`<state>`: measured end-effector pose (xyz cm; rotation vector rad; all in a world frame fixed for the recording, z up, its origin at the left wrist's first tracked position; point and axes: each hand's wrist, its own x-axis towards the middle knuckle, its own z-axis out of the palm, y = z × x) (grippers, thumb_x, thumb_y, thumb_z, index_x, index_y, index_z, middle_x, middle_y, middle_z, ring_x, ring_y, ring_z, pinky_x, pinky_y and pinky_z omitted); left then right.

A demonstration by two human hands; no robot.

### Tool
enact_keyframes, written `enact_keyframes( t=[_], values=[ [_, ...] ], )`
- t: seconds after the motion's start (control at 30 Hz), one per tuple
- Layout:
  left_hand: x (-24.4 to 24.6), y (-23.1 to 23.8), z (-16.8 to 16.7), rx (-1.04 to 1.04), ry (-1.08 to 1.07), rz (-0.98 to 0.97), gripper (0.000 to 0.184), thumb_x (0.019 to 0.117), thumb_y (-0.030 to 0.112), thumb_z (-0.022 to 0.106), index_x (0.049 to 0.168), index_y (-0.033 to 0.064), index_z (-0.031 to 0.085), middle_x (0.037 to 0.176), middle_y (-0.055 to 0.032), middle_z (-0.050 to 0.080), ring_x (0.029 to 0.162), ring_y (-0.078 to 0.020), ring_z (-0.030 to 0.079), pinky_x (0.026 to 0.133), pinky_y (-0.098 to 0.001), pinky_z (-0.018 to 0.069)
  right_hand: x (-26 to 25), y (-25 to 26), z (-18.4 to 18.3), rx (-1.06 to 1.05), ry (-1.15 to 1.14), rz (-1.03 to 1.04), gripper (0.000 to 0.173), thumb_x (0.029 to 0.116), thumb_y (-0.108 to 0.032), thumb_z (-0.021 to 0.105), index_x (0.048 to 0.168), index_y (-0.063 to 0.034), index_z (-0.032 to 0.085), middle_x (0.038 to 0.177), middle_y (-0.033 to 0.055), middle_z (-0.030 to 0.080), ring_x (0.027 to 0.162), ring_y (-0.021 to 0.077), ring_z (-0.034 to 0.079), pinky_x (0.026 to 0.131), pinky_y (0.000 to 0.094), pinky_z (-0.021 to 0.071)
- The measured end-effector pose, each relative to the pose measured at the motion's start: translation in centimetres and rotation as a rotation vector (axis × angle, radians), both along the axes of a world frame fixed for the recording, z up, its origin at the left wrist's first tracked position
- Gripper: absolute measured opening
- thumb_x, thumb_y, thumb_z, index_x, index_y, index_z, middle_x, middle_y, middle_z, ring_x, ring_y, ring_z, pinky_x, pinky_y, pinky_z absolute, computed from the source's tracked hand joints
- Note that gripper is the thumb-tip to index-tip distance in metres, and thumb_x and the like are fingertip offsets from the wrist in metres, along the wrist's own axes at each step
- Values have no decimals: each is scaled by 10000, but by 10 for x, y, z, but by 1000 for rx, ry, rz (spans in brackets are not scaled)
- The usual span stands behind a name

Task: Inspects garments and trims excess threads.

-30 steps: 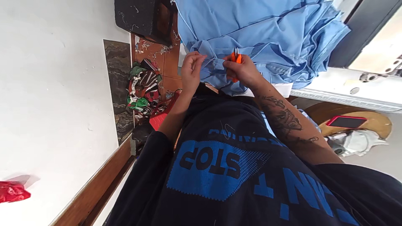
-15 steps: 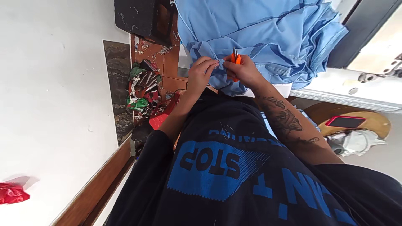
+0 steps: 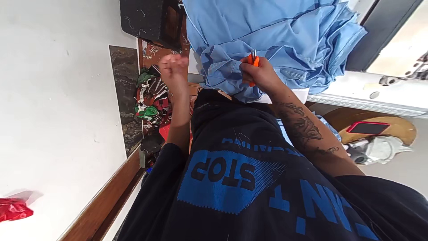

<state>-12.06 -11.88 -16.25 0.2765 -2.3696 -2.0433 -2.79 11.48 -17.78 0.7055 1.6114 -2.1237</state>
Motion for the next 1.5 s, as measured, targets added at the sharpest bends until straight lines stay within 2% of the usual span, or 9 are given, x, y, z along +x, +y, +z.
enact_keyframes(
  t=[0.07, 0.1, 0.23, 0.3, 0.4, 0.53, 0.7, 0.87, 1.5],
  values=[
    [-13, -27, -7, -401, 196, -110, 556, 907, -119, 430, 1459, -156, 385, 1477, -255, 479, 1364, -271, 495, 1153, -353, 395, -1, 0, 0, -3, 2, 8, 96, 999, -107, 512, 958, -147, 588, 544, -154, 443, 442, -29, 431, 485, 168, 449],
    [-16, -30, -4, -501, 225, -265, 632, 888, -97, 464, 1497, -178, 316, 1545, -337, 373, 1448, -374, 394, 1206, -423, 322, -2, -1, 0, -5, 4, 16, 91, 999, -109, 514, 962, -146, 588, 547, -152, 446, 443, -28, 433, 486, 169, 450],
    [-8, 21, -3, -326, 70, -880, 360, 1036, 110, 507, 1306, -96, 627, 1354, -251, 621, 1324, -318, 558, 1144, -429, 416, -4, -1, 1, 23, 34, 82, 85, 1003, -119, 513, 975, -131, 593, 575, -152, 448, 447, -33, 422, 482, 158, 436],
    [-5, 45, -4, -309, -18, -1022, 296, 1043, 158, 530, 1131, -58, 712, 1120, -193, 704, 1097, -239, 652, 997, -375, 490, -6, -1, 5, 131, 72, 101, 92, 1003, -136, 519, 1011, -108, 606, 618, -139, 469, 470, -42, 435, 488, 154, 430],
    [-1, 56, -2, -245, -102, -922, 286, 1045, 157, 535, 927, -47, 698, 805, -71, 646, 740, -67, 569, 732, -258, 467, -2, 0, 10, 588, 278, 42, 290, 1003, -196, 599, 1188, 21, 654, 967, 90, 635, 769, 87, 566, 715, 257, 489],
    [9, 57, 8, 32, -273, -624, 259, 1057, 128, 517, 930, -25, 683, 786, 15, 635, 751, 0, 592, 757, -227, 515, 21, -7, 22, 900, 418, 102, 499, 1023, -339, 568, 1248, 106, 573, 1026, 290, 648, 825, 380, 652, 703, 525, 523],
    [20, 62, 22, 172, -340, -590, 275, 1052, 103, 499, 1035, -96, 688, 1187, -134, 647, 1118, -115, 607, 985, -320, 515, 31, -20, 24, 966, 385, 179, 486, 1066, -364, 528, 1194, 94, 626, 962, 289, 687, 784, 449, 684, 648, 582, 512],
    [24, 63, 18, 218, -275, -617, 285, 1040, 91, 488, 897, -34, 701, 1037, -46, 647, 1012, -65, 605, 918, -278, 520, 22, -24, 29, 1002, 448, 160, 486, 1071, -364, 525, 1180, 99, 624, 940, 281, 691, 741, 431, 690, 609, 553, 521],
    [31, 65, 25, 164, -97, -667, 261, 1007, 15, 478, 984, -104, 709, 1069, -106, 636, 1046, -77, 581, 949, -230, 481, 23, -22, 43, 1050, 426, 190, 454, 1079, -342, 515, 1159, 89, 633, 941, 281, 686, 720, 434, 683, 585, 552, 507]
  ],
)
